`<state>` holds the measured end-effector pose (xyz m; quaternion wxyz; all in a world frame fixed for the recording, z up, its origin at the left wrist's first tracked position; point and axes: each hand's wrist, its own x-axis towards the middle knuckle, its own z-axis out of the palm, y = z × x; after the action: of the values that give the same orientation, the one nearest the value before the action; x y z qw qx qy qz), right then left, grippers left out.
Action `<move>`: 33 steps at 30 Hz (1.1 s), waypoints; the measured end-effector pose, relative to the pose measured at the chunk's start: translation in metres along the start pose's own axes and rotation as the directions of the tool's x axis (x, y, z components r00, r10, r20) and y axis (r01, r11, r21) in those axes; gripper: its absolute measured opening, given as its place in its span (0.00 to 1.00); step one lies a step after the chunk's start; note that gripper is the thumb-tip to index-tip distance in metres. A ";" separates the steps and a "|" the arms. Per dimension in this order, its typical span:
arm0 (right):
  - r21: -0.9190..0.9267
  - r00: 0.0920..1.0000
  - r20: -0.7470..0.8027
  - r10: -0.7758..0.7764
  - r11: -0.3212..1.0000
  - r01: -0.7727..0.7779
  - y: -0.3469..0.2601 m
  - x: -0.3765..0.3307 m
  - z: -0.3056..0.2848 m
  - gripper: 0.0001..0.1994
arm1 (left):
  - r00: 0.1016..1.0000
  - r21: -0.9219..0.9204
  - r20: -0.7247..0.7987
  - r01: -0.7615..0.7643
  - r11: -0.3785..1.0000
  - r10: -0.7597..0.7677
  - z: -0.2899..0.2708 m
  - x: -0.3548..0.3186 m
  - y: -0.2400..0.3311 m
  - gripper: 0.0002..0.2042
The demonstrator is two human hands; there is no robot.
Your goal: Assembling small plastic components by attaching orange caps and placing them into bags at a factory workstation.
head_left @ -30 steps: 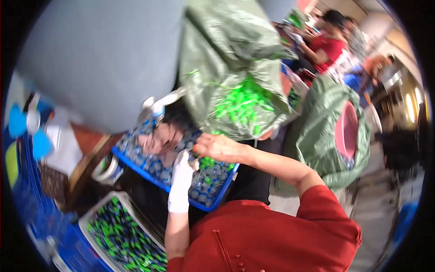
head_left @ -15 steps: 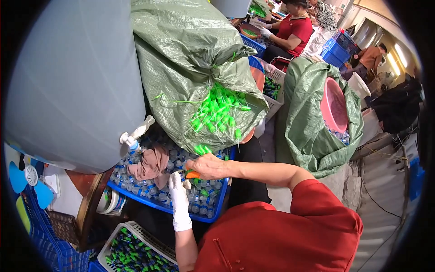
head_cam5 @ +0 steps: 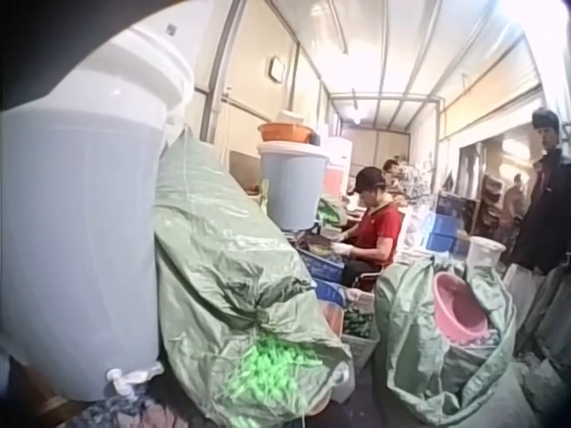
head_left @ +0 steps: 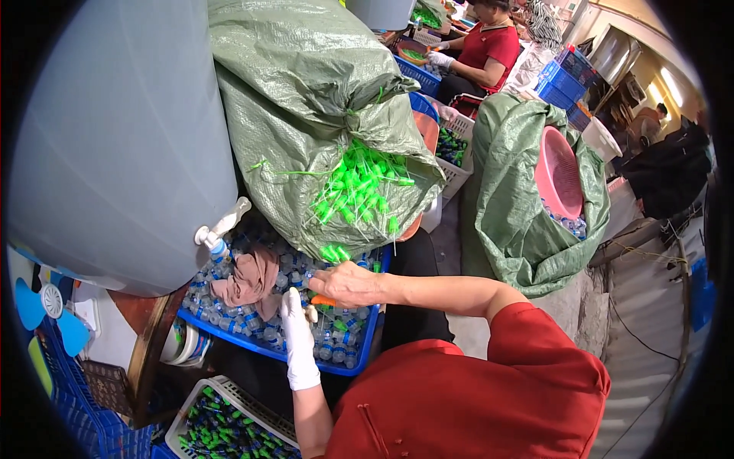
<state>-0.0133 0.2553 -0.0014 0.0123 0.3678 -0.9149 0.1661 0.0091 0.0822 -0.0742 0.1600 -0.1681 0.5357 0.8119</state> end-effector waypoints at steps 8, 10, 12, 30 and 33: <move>0.357 0.989 0.052 0.141 0.922 -0.150 -0.027 0.008 0.004 0.20 | 0.893 0.287 -0.176 -0.355 0.890 0.414 -0.036 -0.038 0.026 0.12; 0.242 0.982 0.042 0.184 0.952 -0.189 -0.025 0.010 0.006 0.25 | 0.757 0.352 -0.364 -0.427 0.833 0.542 -0.104 -0.045 0.038 0.14; 0.139 0.981 0.060 0.183 0.972 -0.190 0.005 -0.002 0.017 0.25 | 0.544 0.495 -0.589 -0.341 0.799 0.597 -0.167 -0.067 0.054 0.18; 0.254 0.935 0.312 0.168 0.934 -0.253 -0.012 -0.032 0.053 0.12 | 0.862 0.991 0.108 -0.133 0.016 0.495 -0.068 0.025 -0.012 0.15; 0.236 0.945 0.283 0.165 0.943 -0.236 -0.012 -0.014 0.058 0.12 | 0.841 0.986 0.163 -0.128 -0.102 0.516 -0.075 0.041 -0.027 0.16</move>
<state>0.0105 0.2384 -0.0543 -0.1743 0.2888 -0.9107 0.2384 -0.0075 0.0266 -0.1424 -0.0511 0.0211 0.9834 0.1730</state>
